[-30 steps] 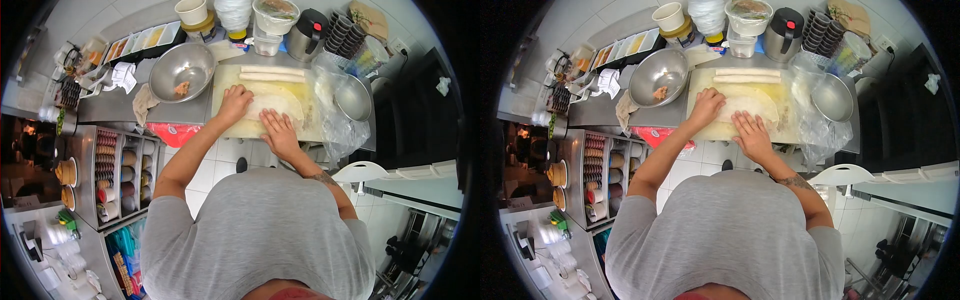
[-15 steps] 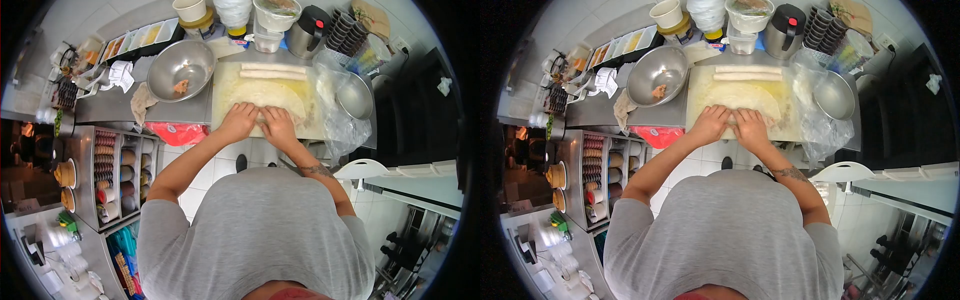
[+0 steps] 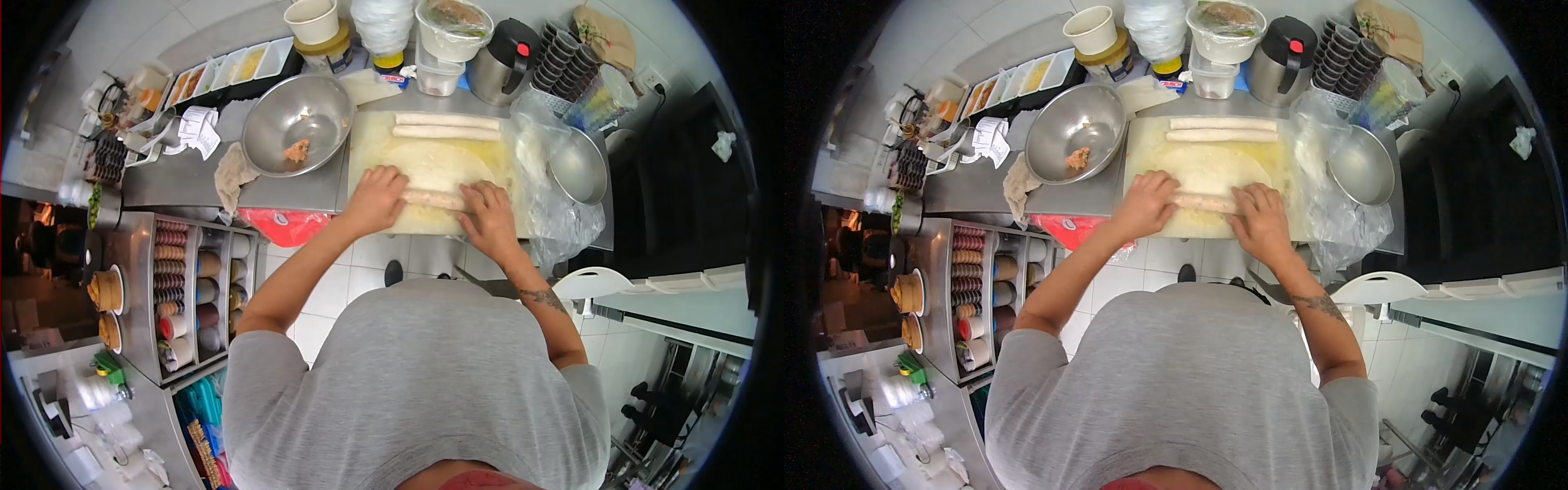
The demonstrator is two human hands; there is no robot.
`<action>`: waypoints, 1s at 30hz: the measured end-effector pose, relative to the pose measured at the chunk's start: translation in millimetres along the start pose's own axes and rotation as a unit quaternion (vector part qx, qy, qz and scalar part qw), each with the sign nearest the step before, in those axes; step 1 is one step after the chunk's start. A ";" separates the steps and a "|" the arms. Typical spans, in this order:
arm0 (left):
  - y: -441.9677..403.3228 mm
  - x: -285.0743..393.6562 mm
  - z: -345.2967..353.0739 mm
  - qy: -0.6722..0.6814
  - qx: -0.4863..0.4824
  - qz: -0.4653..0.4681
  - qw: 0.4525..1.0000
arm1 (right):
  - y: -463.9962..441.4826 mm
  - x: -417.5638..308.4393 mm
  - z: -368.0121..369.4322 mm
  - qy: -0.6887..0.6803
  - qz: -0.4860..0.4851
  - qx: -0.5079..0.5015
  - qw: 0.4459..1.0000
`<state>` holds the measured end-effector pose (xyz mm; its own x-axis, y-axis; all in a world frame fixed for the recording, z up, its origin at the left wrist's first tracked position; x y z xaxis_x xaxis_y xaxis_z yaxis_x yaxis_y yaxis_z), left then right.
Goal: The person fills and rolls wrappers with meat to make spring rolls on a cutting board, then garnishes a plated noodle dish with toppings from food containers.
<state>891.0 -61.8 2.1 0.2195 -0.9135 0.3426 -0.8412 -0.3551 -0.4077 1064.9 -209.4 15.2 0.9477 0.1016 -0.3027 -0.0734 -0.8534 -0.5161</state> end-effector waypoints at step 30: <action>6.3 -5.4 8.2 0.020 -0.034 0.016 0.999 | 8.2 4.3 10.6 -0.087 0.052 -0.066 0.993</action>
<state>888.5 -60.7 -9.3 0.1742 -0.9148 0.3643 -0.8791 -0.3112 -0.3610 1065.1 -210.6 1.2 0.8684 0.0865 -0.4883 -0.1156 -0.9222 -0.3689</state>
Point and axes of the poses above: each hand's wrist, its own y-axis away from the middle knuckle, its own z-axis out of the palm, x = y × z, the point moved 4 cm from there along -y, towards the middle knuckle, and after that the axes turned 6 degrees about x, right-handed, at the moved point
